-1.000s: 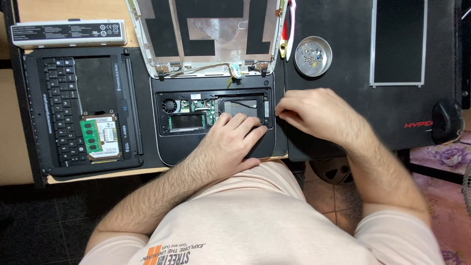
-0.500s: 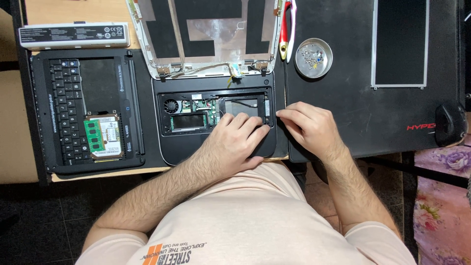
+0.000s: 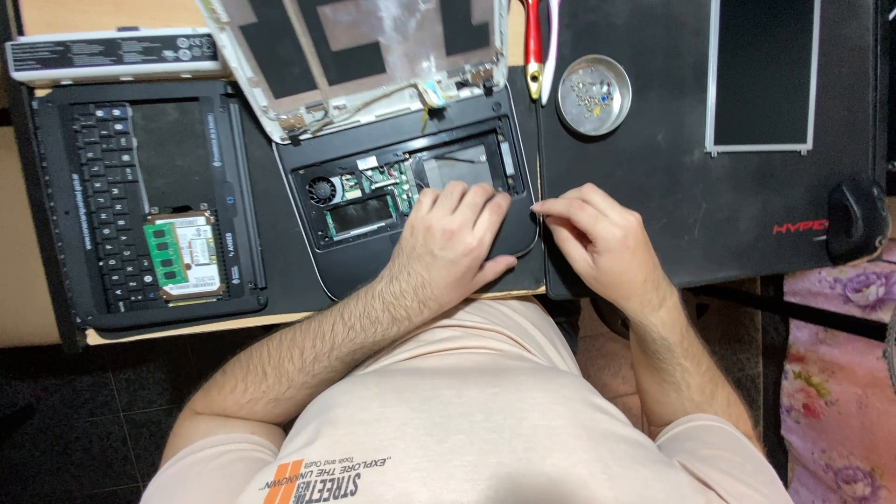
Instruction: The person uses a screwdriver to remove screws from the bezel of a laptop screen. They then lift the screen off, disconnect the ribbon cable, and set the screen aside. Finally, they remove screws from the laptop's palm rest area and lift the palm rest off.
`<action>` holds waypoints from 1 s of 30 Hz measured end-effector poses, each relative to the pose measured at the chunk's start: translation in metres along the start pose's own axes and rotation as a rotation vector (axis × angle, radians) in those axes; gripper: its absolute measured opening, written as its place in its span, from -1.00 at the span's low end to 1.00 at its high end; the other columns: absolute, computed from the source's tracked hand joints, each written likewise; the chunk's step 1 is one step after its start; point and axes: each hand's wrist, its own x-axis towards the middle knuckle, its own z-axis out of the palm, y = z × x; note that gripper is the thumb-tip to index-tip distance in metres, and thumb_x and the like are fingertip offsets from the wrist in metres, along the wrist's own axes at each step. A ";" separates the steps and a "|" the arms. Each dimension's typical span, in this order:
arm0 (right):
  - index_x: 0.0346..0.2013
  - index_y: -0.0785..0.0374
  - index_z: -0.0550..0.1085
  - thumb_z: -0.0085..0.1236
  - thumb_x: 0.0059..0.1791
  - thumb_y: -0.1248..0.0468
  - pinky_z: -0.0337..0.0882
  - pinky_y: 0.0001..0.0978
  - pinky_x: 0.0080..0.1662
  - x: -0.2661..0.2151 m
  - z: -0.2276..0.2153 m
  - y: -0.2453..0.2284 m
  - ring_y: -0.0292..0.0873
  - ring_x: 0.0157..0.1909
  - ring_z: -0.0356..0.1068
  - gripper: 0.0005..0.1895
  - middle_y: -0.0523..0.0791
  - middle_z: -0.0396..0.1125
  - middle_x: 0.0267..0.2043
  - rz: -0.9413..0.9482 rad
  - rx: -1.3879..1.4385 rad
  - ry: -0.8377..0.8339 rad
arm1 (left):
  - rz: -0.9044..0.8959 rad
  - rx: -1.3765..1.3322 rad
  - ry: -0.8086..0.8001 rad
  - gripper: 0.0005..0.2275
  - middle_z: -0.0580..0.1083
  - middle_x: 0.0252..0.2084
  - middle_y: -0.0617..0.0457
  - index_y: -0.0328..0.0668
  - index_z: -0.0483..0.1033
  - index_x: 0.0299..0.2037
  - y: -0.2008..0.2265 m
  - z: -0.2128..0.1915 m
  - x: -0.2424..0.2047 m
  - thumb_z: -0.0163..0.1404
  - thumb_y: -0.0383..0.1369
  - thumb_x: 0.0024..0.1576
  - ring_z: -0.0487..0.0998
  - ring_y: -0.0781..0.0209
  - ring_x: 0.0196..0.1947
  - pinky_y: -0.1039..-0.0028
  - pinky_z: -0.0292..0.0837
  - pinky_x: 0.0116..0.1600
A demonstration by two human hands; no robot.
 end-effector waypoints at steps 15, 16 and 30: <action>0.01 0.10 0.76 0.39 0.23 0.37 0.74 -0.28 -0.17 -0.026 -0.014 -0.026 -0.09 -0.19 0.73 -0.89 -0.19 0.69 -0.17 0.096 -0.148 -0.191 | -0.017 0.028 -0.071 -0.25 0.47 0.28 -0.14 -0.30 0.54 0.46 0.002 -0.005 0.003 0.49 0.02 0.18 0.55 -0.09 0.29 0.09 0.49 0.25; 0.01 0.10 0.76 0.39 0.23 0.37 0.74 -0.28 -0.17 -0.024 -0.016 -0.027 -0.09 -0.19 0.73 -0.89 -0.19 0.69 -0.17 0.097 -0.149 -0.192 | -0.017 0.026 -0.071 -0.25 0.47 0.28 -0.14 -0.30 0.54 0.46 0.002 -0.005 0.004 0.49 0.02 0.18 0.55 -0.09 0.29 0.09 0.49 0.25; -0.01 0.04 0.72 0.39 0.22 0.33 0.71 -0.35 -0.22 -0.021 -0.020 -0.031 -0.19 -0.30 0.67 -0.90 -0.26 0.63 -0.20 0.043 -0.271 -0.254 | -0.003 0.016 -0.083 -0.25 0.47 0.28 -0.14 -0.31 0.53 0.47 0.000 -0.003 0.004 0.49 0.01 0.19 0.55 -0.08 0.29 0.10 0.48 0.25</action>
